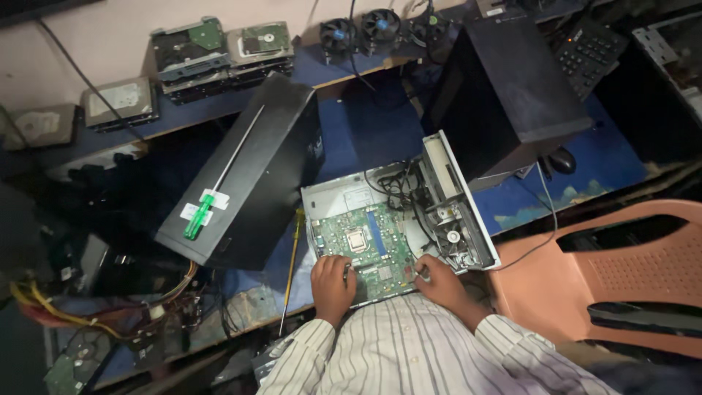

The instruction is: The person uses a yellow screwdriver to tighten screws on the motherboard inside an open computer case. They repeatedly adjust their grip and position to reach different screw locations on the board.

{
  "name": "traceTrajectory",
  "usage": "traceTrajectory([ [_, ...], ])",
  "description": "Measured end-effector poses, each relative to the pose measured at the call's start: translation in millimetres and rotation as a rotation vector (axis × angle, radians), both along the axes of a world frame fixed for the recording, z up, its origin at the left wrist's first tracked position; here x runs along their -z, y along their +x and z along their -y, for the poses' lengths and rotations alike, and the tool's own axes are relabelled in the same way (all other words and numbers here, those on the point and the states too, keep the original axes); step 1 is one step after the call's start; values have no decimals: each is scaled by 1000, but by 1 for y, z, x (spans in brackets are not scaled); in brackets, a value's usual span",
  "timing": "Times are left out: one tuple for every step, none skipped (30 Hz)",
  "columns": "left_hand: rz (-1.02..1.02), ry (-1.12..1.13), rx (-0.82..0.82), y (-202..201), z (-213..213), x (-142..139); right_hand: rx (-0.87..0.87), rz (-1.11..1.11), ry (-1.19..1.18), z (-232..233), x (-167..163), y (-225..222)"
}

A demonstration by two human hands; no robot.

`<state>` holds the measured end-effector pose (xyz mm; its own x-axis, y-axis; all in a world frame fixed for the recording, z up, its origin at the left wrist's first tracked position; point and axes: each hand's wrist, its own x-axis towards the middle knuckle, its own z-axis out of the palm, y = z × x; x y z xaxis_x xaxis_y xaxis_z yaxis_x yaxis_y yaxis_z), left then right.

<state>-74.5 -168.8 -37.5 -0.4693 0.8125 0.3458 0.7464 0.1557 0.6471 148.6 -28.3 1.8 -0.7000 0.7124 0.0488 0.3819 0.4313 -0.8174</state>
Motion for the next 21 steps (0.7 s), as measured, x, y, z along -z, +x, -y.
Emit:
traceTrajectory([
  [10,-5,-2,0,0,0,6,7,-26,0,-2,-1],
  [9,-2,4,0,-1,1,10,13,-51,-1,-3,-2],
  [9,0,9,-1,-1,1,13,20,-76,-1,-5,-3],
  [9,0,12,-1,-1,2,30,37,-81,-1,-6,-3],
  [10,-5,8,-1,-1,2,44,55,-88,-1,-8,-4],
  [12,-13,4,-1,-2,3,57,75,-97,0,-10,-4],
  [16,-22,1,-1,-1,4,48,94,-82,1,-13,-5],
  [11,-15,0,-1,-2,4,41,112,-66,1,-15,-5],
  [7,-10,-1,0,-1,5,34,133,-52,2,-17,-5],
  [5,-5,0,0,-1,6,38,157,-62,2,-18,-6],
  [4,6,1,1,-1,7,41,179,-70,2,-18,-6],
  [2,18,-2,2,-1,7,40,201,-77,2,-18,-6],
  [-1,30,-5,2,-1,8,23,192,-74,0,-17,-6],
  [-3,17,-9,2,-1,8,8,183,-71,-1,-16,-5],
  [-6,7,-11,2,-2,8,-3,171,-66,-3,-15,-5],
  [-11,0,-13,2,-4,8,-10,152,-104,-5,-14,-3],
  [-16,5,-13,2,-6,8,-20,135,-140,-8,-13,-1],
  [-20,8,-17,3,-6,7,-33,120,-178,-10,-12,1],
  [-25,12,-22,3,-6,6,-58,108,-197,-14,-12,3],
  [-37,9,-10,5,-8,5,-85,95,-219,-18,-12,5],
  [-50,5,-1,6,-9,3,-114,82,-241,-21,-13,5],
])
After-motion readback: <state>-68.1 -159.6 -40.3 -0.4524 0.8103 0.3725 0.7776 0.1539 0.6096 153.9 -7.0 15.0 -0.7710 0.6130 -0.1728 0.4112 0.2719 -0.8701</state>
